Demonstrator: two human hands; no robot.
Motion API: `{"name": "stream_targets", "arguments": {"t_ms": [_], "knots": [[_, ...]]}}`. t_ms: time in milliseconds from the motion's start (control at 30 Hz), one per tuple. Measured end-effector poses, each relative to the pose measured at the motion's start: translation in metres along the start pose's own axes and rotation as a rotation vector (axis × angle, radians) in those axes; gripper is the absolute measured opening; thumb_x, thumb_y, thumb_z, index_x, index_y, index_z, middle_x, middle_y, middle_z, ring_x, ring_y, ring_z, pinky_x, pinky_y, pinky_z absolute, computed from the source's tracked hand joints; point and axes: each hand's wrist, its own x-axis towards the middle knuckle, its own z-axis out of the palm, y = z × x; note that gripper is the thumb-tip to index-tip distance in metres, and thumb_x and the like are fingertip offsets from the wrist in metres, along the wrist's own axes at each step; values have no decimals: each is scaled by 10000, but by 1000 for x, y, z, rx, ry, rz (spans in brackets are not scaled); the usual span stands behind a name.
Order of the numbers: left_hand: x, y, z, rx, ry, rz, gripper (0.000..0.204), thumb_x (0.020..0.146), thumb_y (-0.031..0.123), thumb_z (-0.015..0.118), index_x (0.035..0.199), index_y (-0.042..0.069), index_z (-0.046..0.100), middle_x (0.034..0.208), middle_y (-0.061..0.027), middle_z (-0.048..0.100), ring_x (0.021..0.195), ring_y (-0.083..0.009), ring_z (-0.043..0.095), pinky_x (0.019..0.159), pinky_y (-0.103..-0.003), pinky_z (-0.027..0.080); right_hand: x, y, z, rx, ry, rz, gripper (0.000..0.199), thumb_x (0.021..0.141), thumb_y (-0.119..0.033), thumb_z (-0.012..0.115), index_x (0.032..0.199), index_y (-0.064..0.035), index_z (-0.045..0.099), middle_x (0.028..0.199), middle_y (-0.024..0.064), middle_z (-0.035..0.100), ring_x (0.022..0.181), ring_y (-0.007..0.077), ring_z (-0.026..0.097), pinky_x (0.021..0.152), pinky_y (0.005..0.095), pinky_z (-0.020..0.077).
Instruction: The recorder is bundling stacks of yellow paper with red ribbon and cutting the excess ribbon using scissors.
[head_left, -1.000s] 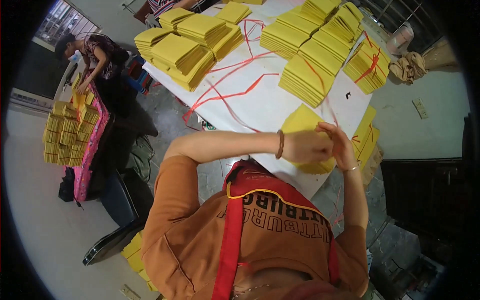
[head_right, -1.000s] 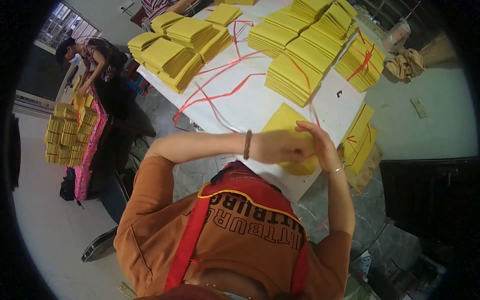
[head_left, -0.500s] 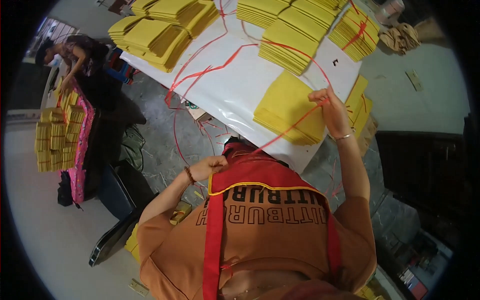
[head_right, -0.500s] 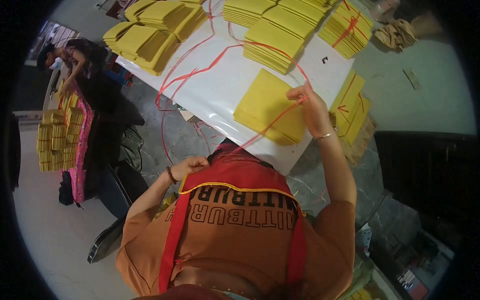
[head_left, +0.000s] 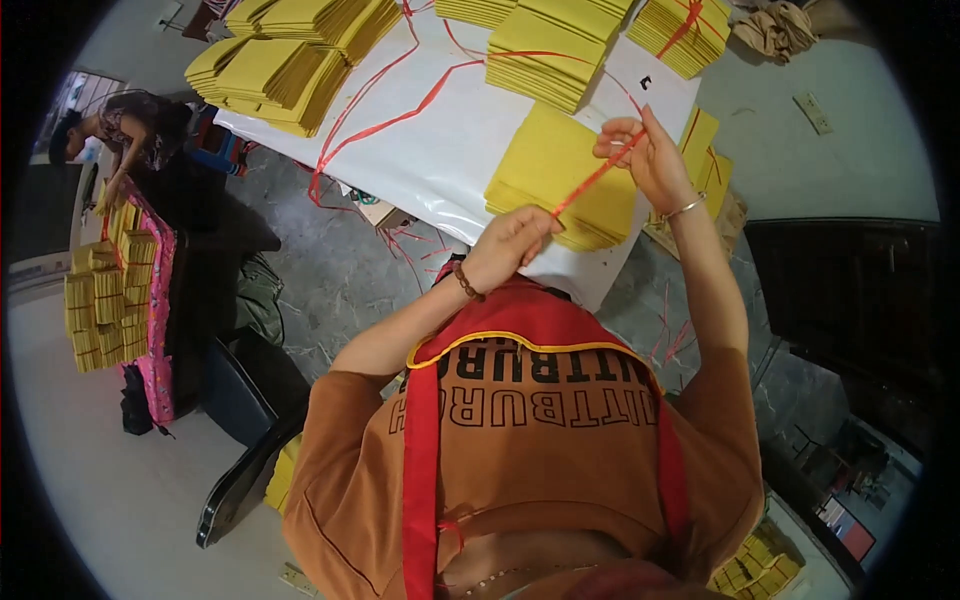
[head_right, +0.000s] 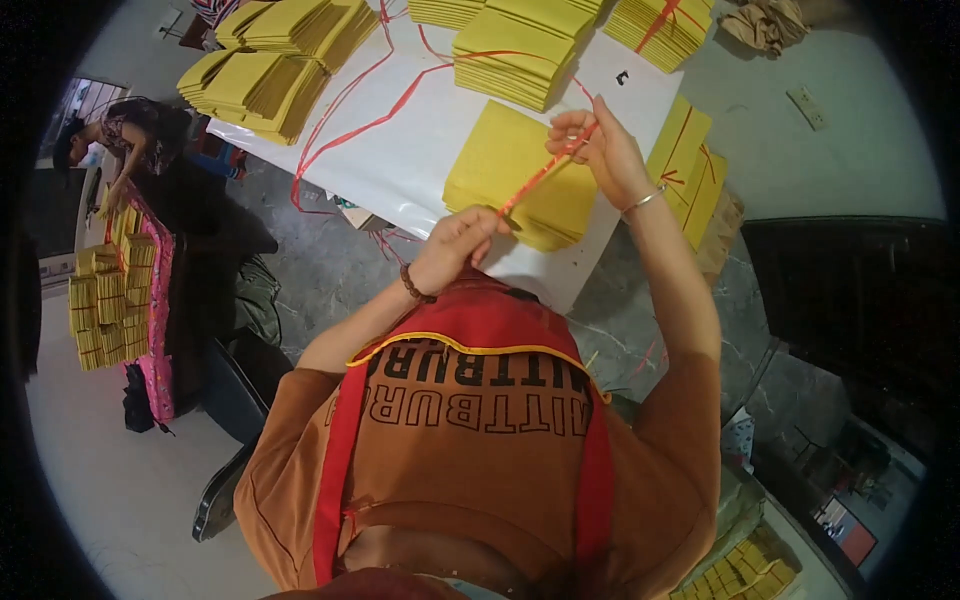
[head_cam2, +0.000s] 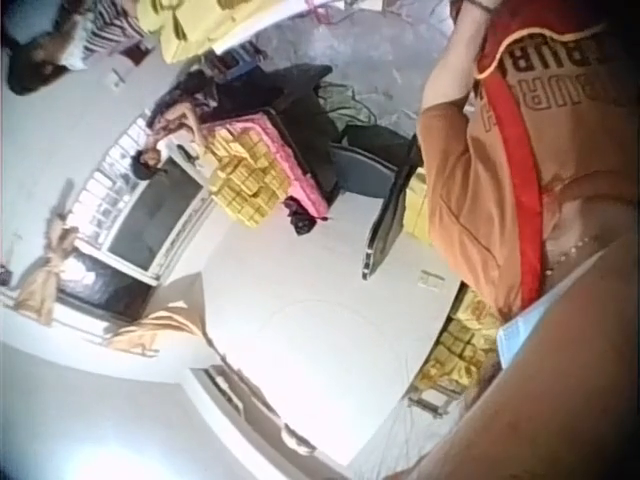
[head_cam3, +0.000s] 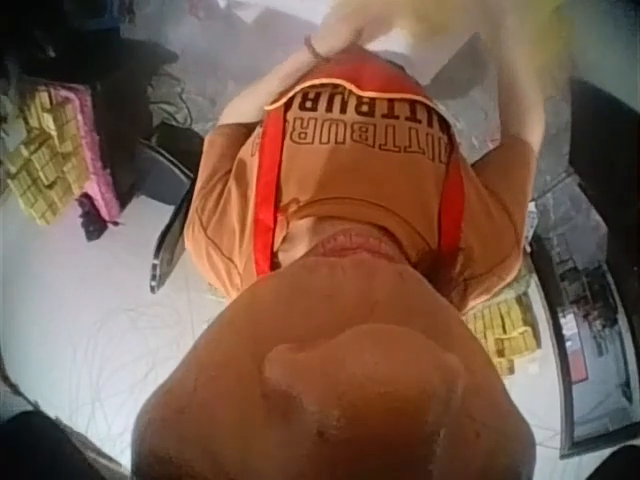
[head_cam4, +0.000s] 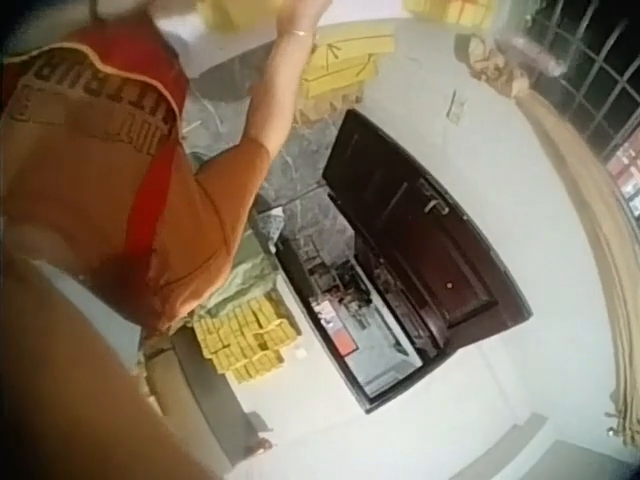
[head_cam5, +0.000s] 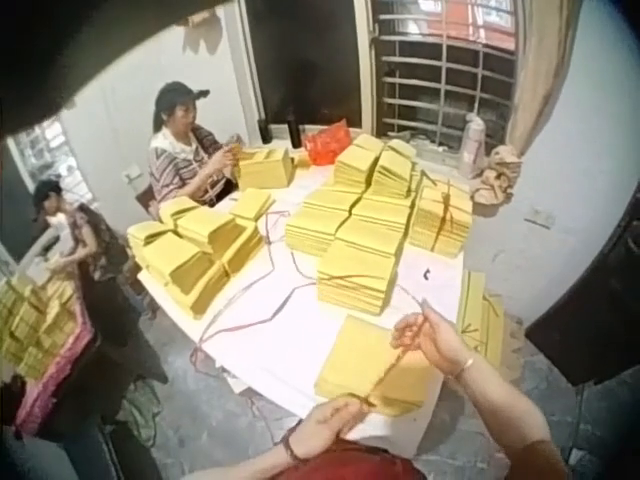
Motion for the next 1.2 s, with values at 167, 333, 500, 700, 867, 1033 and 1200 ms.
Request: {"name": "stream_targets", "arguments": {"t_ms": [167,333,500,700,867,1033,1200], "knots": [[5,1,6,-81,93,-45,287,927,296,420,900,40,547,553,45,394,496,-32,345,468,-168,265,9,-33,22,-334,129,210,560,906,-527,245,1204,-113,479,1002,36,564,734,127,628,551,188,448],[6,-22,12,51,202,46,283,936,266,402,899,25,546,551,50,369,486,-31,318,450,-177,260,38,-35,4,-584,117,288,570,898,-535,281,1162,-94,526,757,5,568,467,50,524,366,155,318],[5,-39,11,68,220,78,295,939,271,395,920,19,547,558,49,370,500,-34,318,471,-183,277,64,-36,-10,-810,-63,278,553,901,-523,311,1056,-79,602,462,-62,315,399,24,273,387,187,216],[2,-47,-4,-24,71,-7,300,929,282,421,994,25,561,581,53,381,503,-37,328,472,-180,278,85,-4,-53,-840,-230,396,527,902,-510,325,1024,-82,609,640,-52,501,546,19,416,491,182,336],[-15,-85,-30,-175,21,-262,293,910,267,469,1052,34,575,610,56,401,483,-30,328,436,-168,272,67,44,-64,-772,-352,369,428,859,-386,469,1073,-27,558,1034,78,597,904,149,550,800,283,437],[-12,-97,-30,-285,277,-365,214,855,231,570,916,35,630,616,40,514,457,-24,350,399,-168,270,58,63,-69,-769,-536,167,362,794,-244,579,1069,-11,547,1024,96,591,908,171,541,785,304,440],[-3,-101,-19,-343,518,-318,131,791,150,649,782,22,623,617,9,541,421,-37,371,365,-189,268,43,79,-79,-1035,-625,-81,293,781,-216,592,998,-21,573,949,92,623,845,188,589,709,298,469]]}}
